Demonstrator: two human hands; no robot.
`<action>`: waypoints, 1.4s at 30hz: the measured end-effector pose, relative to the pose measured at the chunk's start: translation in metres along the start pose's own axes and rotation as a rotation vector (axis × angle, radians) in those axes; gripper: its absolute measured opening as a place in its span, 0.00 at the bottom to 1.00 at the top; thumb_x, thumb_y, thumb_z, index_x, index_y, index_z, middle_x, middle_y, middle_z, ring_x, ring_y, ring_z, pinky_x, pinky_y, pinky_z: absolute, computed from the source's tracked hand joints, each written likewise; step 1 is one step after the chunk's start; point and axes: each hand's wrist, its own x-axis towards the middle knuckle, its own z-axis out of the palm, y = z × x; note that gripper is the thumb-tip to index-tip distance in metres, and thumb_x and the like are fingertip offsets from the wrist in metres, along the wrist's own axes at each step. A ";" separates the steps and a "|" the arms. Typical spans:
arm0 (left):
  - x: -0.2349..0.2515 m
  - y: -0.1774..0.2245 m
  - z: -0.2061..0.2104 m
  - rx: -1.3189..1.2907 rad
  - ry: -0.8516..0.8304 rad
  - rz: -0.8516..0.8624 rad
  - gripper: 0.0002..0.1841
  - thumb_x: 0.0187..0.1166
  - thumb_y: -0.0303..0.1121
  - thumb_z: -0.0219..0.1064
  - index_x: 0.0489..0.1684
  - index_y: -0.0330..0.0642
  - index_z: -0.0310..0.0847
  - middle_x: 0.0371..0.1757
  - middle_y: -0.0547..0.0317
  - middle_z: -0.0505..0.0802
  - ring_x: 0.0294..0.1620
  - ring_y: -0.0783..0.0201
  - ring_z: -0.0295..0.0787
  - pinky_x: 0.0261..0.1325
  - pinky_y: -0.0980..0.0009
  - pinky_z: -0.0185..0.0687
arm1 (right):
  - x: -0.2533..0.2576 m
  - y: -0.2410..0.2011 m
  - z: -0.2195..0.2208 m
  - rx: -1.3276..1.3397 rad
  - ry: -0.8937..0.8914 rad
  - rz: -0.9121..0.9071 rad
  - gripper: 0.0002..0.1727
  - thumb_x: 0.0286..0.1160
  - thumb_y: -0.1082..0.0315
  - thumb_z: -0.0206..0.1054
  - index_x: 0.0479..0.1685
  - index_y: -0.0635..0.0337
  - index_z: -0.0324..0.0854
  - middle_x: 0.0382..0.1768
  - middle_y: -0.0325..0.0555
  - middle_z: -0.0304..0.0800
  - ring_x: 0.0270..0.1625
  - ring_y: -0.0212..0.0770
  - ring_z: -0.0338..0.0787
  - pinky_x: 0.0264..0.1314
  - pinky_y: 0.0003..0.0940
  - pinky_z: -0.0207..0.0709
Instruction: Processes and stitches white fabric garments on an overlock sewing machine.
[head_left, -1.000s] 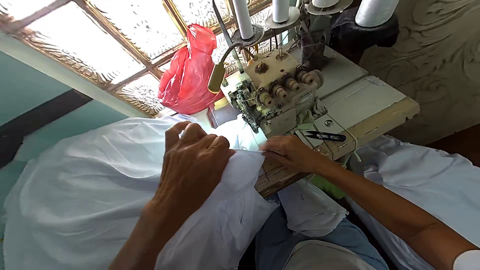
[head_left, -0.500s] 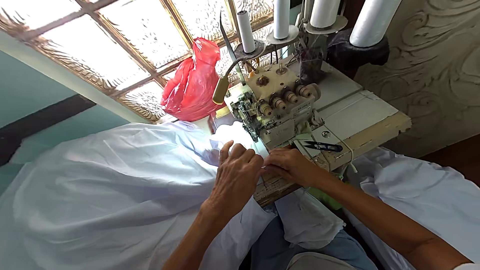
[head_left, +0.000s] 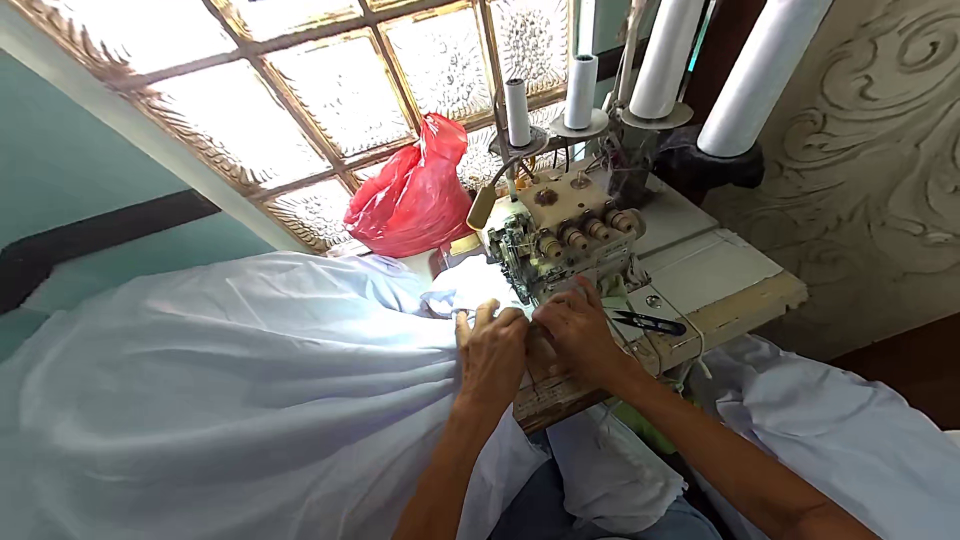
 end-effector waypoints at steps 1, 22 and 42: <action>0.004 -0.002 0.001 -0.002 -0.025 -0.028 0.09 0.78 0.23 0.66 0.41 0.40 0.95 0.54 0.52 0.97 0.69 0.38 0.86 0.63 0.32 0.71 | 0.001 -0.002 0.000 -0.032 -0.004 -0.012 0.02 0.67 0.75 0.73 0.35 0.59 0.90 0.33 0.44 0.96 0.50 0.50 0.95 0.79 0.65 0.64; -0.044 -0.002 -0.001 0.095 0.073 -0.197 0.14 0.77 0.20 0.63 0.50 0.40 0.95 0.60 0.52 0.95 0.64 0.39 0.87 0.50 0.42 0.81 | -0.060 0.054 -0.062 -0.325 -0.682 0.536 0.14 0.77 0.84 0.57 0.55 0.84 0.82 0.50 0.79 0.88 0.56 0.78 0.89 0.63 0.67 0.76; -0.047 -0.004 0.001 -0.031 -0.006 -0.244 0.14 0.80 0.28 0.66 0.61 0.41 0.90 0.70 0.53 0.90 0.79 0.39 0.75 0.65 0.36 0.71 | 0.056 -0.037 -0.027 0.100 -0.506 0.352 0.10 0.85 0.68 0.64 0.52 0.65 0.85 0.32 0.59 0.89 0.35 0.61 0.90 0.36 0.62 0.80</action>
